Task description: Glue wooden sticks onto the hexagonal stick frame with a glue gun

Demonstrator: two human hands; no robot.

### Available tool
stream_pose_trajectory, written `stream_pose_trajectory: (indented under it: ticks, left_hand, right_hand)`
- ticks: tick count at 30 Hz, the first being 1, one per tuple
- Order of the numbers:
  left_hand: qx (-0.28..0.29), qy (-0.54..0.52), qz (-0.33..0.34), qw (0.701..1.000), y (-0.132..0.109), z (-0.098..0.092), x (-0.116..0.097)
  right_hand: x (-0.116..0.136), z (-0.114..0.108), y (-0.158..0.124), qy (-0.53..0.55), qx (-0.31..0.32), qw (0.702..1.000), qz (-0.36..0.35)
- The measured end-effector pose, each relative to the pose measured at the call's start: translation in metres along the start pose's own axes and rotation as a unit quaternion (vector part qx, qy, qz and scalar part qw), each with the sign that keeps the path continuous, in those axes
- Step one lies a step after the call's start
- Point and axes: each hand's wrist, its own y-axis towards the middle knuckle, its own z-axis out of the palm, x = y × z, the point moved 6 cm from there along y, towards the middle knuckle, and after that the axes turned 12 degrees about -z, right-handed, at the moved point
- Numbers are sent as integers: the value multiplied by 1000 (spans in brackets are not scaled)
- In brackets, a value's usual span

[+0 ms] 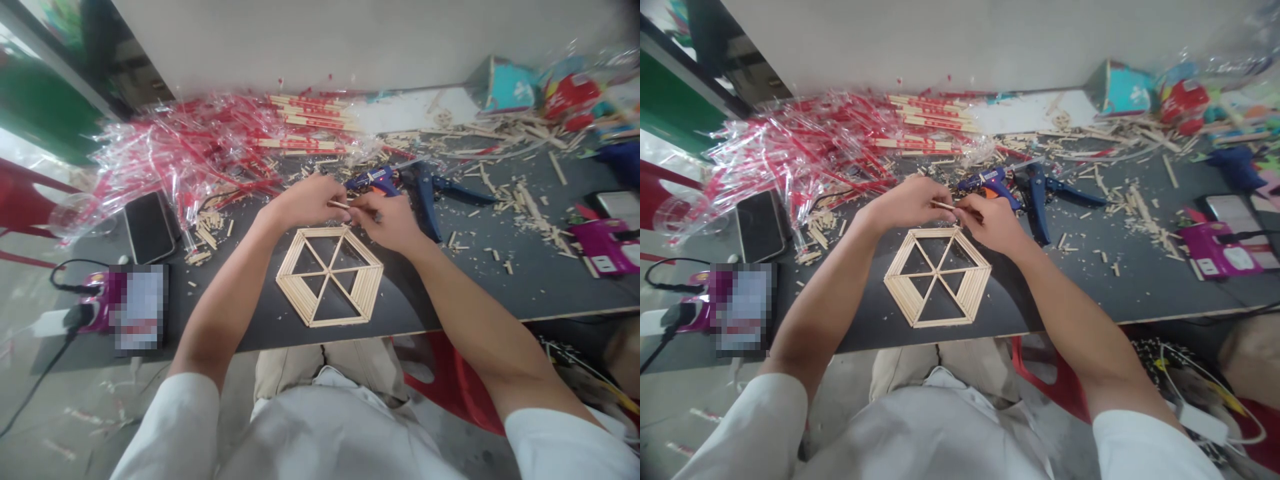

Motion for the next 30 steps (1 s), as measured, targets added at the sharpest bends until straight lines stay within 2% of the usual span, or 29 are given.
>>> stream_pose_trajectory:
  ticks: [4,12,16,21,26,30]
  left_hand:
    - [-27,-7,-4,1000,-2,-3,-1]
    - [-28,-8,11,1000,-10,-19,9]
    - [-33,-21,-1,999,-13,-27,12]
    - [1,-94,11,996,-11,-20,3]
    - [10,-200,0,980,-5,-9,1]
    - [27,-259,20,965,-4,-5,-2]
  right_hand:
    - [0,-1,1,11,2,1000,0]
    - [-1,0,2,29,22,999,35]
    - [-4,1,0,37,10,998,45]
    - [-6,1,-1,17,3,998,58]
    - [-6,-7,-1,-19,-48,996,78]
    - [-8,-10,-1,1,-72,993,93]
